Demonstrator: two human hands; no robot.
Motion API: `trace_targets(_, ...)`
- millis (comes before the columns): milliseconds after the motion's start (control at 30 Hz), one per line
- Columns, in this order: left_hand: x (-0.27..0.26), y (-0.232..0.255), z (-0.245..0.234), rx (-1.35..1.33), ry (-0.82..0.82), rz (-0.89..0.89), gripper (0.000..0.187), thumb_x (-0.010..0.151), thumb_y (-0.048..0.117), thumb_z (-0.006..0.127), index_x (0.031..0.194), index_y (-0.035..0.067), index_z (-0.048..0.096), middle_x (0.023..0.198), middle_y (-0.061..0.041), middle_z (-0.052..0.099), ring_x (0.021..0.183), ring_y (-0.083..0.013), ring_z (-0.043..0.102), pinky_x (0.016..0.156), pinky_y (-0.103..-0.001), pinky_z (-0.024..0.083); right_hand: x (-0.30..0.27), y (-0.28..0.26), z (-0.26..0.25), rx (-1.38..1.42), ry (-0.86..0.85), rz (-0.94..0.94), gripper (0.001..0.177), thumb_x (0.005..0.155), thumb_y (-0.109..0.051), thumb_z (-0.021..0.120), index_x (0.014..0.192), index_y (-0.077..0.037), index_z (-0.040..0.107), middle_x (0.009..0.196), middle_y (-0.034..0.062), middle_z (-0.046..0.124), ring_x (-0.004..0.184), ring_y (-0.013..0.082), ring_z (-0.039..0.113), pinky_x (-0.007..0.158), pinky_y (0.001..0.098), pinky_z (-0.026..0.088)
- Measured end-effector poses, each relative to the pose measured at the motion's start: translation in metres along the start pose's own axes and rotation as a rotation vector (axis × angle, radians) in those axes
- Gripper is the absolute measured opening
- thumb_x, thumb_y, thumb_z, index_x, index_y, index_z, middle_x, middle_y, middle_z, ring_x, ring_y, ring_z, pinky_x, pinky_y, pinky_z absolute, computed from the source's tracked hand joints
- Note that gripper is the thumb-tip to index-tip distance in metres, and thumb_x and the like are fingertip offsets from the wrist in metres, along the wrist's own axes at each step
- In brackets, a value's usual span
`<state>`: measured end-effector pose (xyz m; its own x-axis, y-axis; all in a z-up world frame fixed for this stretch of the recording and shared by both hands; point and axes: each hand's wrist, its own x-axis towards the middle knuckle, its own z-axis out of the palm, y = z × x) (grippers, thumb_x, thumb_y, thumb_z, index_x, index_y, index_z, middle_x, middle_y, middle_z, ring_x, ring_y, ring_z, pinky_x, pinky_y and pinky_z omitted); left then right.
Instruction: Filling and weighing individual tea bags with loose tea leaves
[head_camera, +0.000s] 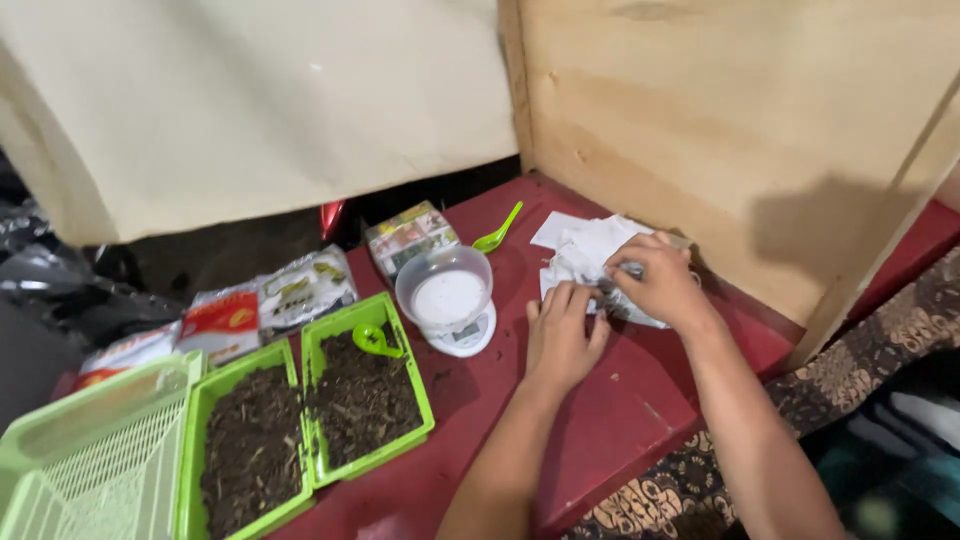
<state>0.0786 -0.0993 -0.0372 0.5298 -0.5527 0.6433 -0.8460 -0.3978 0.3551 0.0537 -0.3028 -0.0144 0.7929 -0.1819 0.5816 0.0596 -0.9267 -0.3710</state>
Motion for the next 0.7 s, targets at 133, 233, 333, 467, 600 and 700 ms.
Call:
trace_targets(133,0.002,-0.003,-0.004,-0.046,0.045,-0.034,0.030,0.091,0.025,0.064,0.119,0.019,0.059,0.114,-0.002,0.057,0.115,-0.0256,0.058,0.091,-0.046,0.044,0.003,0.000,-0.002,0.143,0.119,-0.065,0.013,0.083,-0.019,0.077,0.092,-0.030,0.078,0.097,-0.0064,0.072,0.101,0.0230,0.061,0.092,0.0411,0.049)
trace_targets(233,-0.001,-0.006,-0.007,-0.047,0.065,-0.085,0.032,0.091,0.025,0.064,0.122,0.021,0.059,0.115,0.000,0.058,0.115,-0.0256,0.059,0.091,-0.045,0.043,0.000,-0.010,-0.009,0.249,0.282,-0.138,0.021,0.088,-0.009,0.076,0.100,-0.025,0.079,0.093,-0.0013,0.070,0.094,0.0258,0.060,0.092,0.0385,0.049)
trace_targets(333,0.000,-0.007,-0.010,-0.067,0.037,-0.107,0.037,0.092,0.026,0.063,0.129,0.020,0.058,0.120,-0.001,0.058,0.116,-0.0268,0.059,0.093,-0.047,0.044,0.000,-0.018,-0.016,0.294,0.412,-0.143,0.016,0.095,-0.008,0.078,0.106,-0.020,0.079,0.084,0.0022,0.064,0.086,0.0256,0.058,0.084,0.0356,0.049)
trace_targets(467,0.000,-0.005,-0.009,-0.081,0.027,-0.136,0.045,0.092,0.027,0.062,0.135,0.018,0.056,0.126,-0.004,0.057,0.119,-0.0285,0.058,0.094,-0.049,0.043,-0.002,-0.019,-0.011,0.553,0.490,-0.074,0.016,0.102,0.000,0.072,0.113,-0.012,0.076,0.090,0.0041,0.068,0.084,0.0165,0.056,0.084,0.0312,0.047)
trace_targets(600,0.007,0.011,-0.025,-0.309,0.129,-0.290,0.061,0.086,0.029,0.070,0.141,0.011,0.050,0.136,-0.011,0.053,0.120,-0.0329,0.058,0.094,-0.055,0.045,-0.004,-0.028,-0.012,0.893,0.413,0.043,0.014,0.106,-0.003,0.067,0.118,-0.008,0.072,0.101,0.0020,0.073,0.092,0.0046,0.060,0.089,0.0248,0.050)
trace_targets(700,0.009,0.012,-0.015,-0.706,0.231,-0.403,0.070,0.085,0.035,0.075,0.141,0.003,0.048,0.131,-0.023,0.054,0.110,-0.0391,0.064,0.092,-0.051,0.050,-0.006,-0.024,-0.003,0.987,0.370,0.052,0.013,0.103,-0.002,0.069,0.115,-0.005,0.072,0.104,0.0042,0.074,0.095,0.0034,0.061,0.091,0.0248,0.052)
